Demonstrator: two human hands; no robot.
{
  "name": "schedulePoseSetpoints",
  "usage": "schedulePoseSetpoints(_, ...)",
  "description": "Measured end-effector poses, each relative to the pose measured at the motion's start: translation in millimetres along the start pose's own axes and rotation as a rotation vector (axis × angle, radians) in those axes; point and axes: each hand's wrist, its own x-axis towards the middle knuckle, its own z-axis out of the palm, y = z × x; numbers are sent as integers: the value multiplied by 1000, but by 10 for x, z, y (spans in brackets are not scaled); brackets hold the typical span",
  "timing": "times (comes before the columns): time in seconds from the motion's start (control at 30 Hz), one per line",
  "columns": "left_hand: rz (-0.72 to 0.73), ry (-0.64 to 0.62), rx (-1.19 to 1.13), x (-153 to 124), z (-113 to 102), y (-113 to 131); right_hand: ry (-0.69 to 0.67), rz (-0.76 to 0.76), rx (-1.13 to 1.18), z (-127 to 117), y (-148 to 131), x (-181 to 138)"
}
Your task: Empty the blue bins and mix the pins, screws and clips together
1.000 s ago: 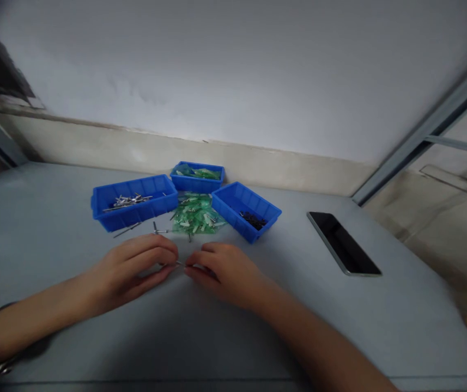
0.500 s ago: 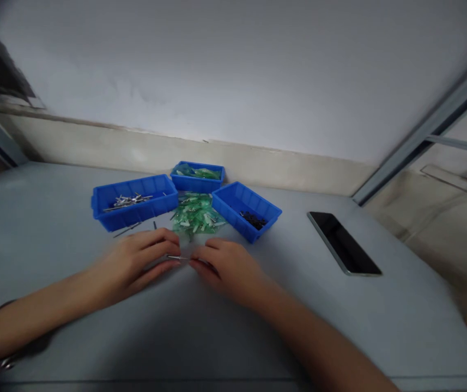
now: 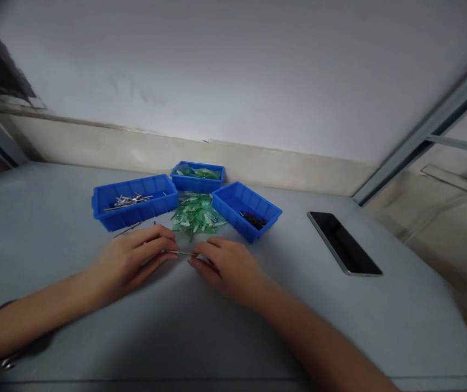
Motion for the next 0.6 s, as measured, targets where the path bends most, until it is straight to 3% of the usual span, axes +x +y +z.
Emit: schedulePoseSetpoints(0.6, -69, -133, -48, 28, 2, 6, 69, -89, -11, 22, 30, -1)
